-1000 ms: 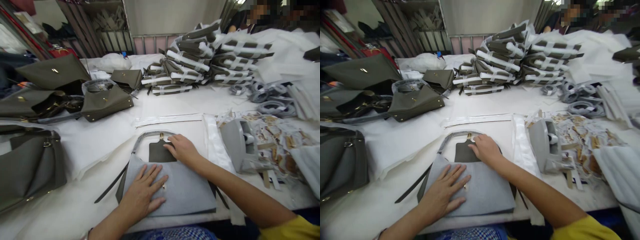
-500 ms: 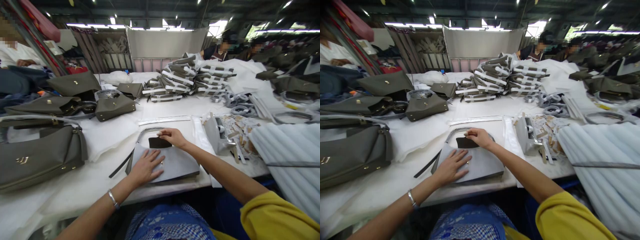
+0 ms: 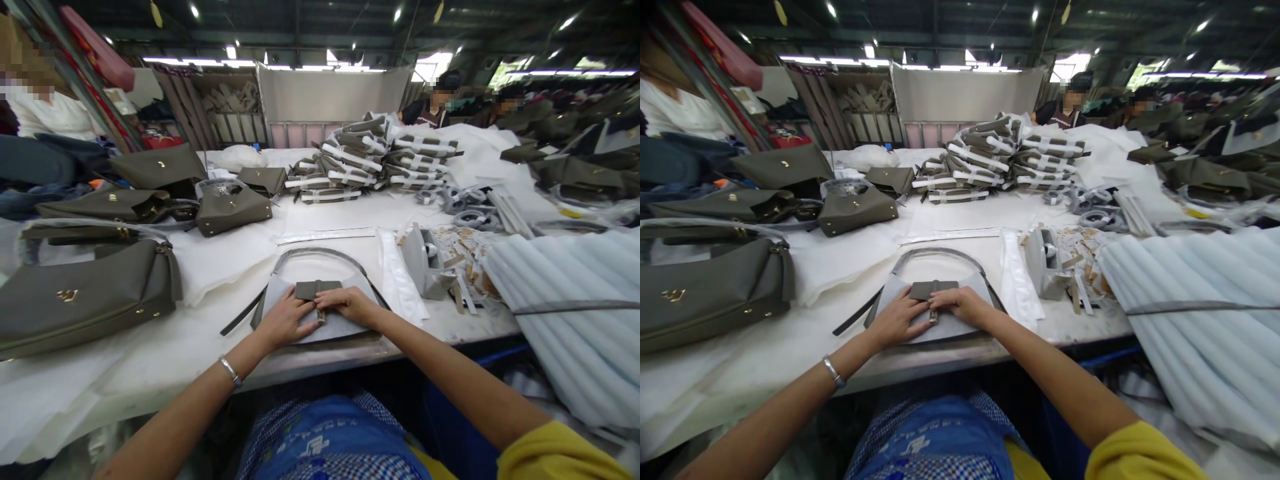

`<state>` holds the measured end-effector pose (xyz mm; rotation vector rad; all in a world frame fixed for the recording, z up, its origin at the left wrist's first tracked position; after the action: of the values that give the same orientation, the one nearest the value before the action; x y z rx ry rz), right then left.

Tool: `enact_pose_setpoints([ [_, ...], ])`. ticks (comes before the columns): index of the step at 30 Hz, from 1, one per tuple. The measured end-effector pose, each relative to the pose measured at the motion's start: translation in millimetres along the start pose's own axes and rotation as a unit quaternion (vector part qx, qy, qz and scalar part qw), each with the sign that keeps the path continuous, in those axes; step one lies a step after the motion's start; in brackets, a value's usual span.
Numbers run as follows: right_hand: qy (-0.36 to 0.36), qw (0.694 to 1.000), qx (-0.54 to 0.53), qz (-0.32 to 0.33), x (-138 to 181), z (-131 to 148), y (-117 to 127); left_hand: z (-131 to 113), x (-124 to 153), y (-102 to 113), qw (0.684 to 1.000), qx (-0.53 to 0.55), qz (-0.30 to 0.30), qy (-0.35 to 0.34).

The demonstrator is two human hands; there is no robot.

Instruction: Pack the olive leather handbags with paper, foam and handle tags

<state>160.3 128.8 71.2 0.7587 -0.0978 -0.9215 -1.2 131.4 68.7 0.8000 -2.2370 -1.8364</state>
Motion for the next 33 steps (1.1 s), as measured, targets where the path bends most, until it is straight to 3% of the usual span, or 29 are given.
enact_pose_setpoints([
  [6,0.033,0.999,0.014,-0.020,3,-4,-5,-10,17,11,0.993,-0.065,-0.101,-0.004],
  [12,0.055,0.998,0.020,-0.022,5,-7,-9,-27,26,12,0.982,-0.045,-0.092,-0.159],
  [14,0.060,0.998,0.026,-0.016,5,-9,-12,-28,26,11,0.980,-0.025,-0.081,-0.180],
  [22,0.065,0.994,0.085,0.014,-3,-5,-13,-36,21,9,0.996,0.052,0.005,-0.071],
  [26,0.048,0.990,0.119,0.053,-13,9,-7,-45,22,12,0.998,0.040,0.004,-0.051],
  [33,0.008,0.977,0.204,0.057,-20,12,-12,-44,32,4,0.998,0.027,-0.024,-0.045],
])
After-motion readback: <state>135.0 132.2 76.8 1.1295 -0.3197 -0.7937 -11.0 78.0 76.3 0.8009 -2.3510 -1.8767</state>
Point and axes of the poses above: each hand's wrist, its own x-axis away from the middle knuckle, its own y-axis out of the back of the hand, z = x × y, the point moved 6 cm from there along -x, towards the middle knuckle, and after that the axes turned 5 degrees about z, right-handed, at the moved point
